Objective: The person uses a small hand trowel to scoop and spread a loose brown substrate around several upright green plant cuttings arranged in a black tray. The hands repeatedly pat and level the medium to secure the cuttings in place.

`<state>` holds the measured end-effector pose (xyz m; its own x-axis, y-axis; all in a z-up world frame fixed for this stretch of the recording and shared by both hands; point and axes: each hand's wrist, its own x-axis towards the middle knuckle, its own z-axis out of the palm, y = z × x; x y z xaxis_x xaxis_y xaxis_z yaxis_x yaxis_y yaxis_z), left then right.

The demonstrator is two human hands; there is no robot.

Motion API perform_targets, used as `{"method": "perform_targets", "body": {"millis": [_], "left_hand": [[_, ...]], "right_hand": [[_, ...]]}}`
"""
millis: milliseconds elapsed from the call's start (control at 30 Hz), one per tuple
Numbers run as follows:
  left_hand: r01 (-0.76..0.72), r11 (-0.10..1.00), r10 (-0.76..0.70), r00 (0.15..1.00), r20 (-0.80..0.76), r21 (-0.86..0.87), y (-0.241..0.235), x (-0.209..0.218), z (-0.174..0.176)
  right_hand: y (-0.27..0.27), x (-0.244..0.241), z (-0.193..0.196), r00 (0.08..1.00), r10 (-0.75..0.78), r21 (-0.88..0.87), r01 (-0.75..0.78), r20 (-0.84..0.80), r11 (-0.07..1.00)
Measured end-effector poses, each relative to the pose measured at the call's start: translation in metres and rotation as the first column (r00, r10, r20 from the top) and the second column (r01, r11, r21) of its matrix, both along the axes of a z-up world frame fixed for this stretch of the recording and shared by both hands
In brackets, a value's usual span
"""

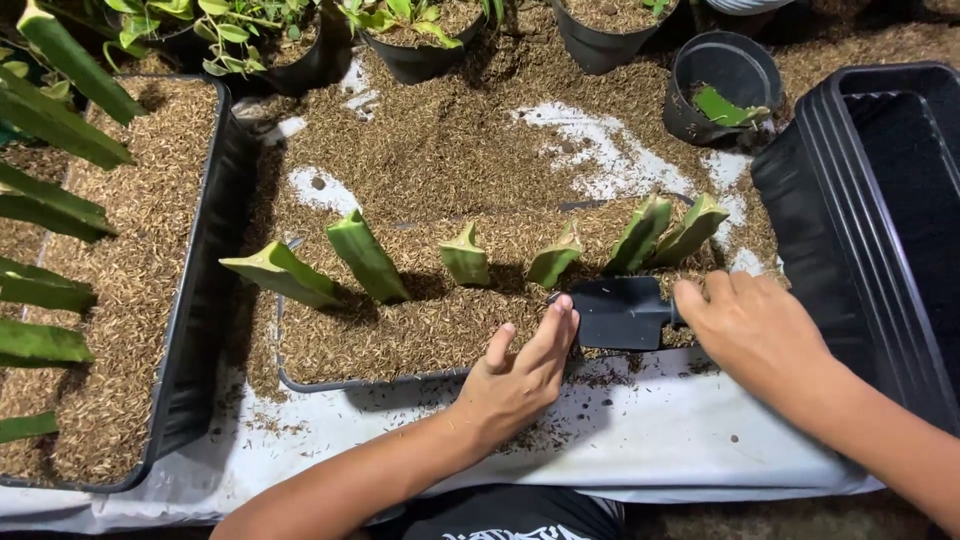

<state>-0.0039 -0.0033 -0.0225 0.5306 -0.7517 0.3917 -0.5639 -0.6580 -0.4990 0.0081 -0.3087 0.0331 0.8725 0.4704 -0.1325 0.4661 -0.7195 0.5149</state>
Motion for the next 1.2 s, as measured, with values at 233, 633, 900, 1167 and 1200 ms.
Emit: {"method": "perform_targets", "body": {"millis": [233,633,900,1167,1200], "left_hand": [[0.08,0.955,-0.123,0.983,-0.136,-0.284,0.018,0.004,0.045],[0.275,0.45,0.152,0.914,0.376,-0.849,0.151,0.037,0.04],[-0.742,-0.181,-0.294,0.667,-0.685,-0.645,0.222,0.063,0.011],[-0.836,-0.082,-0.342,0.535,-0.772,-0.543,0.216,0.057,-0.012],[-0.845,-0.081,-0.334,0.523,-0.784,-0.529,0.213,0.055,-0.008]], "right_hand": [[-0.014,-0.003,0.038,0.942,-0.236,0.151,0.276,-0.238,0.949],[-0.071,-0.005,-0.009,0.998,-0.051,0.087,0.049,0.021,0.995],[-0.075,0.017,-0.009,0.929,-0.297,0.046,0.314,-0.22,0.948],[-0.051,0.03,0.034,0.736,-0.527,-0.015,0.576,-0.424,0.817],[-0.049,0.028,0.04,0.661,-0.579,-0.019,0.651,-0.478,0.759]]}}
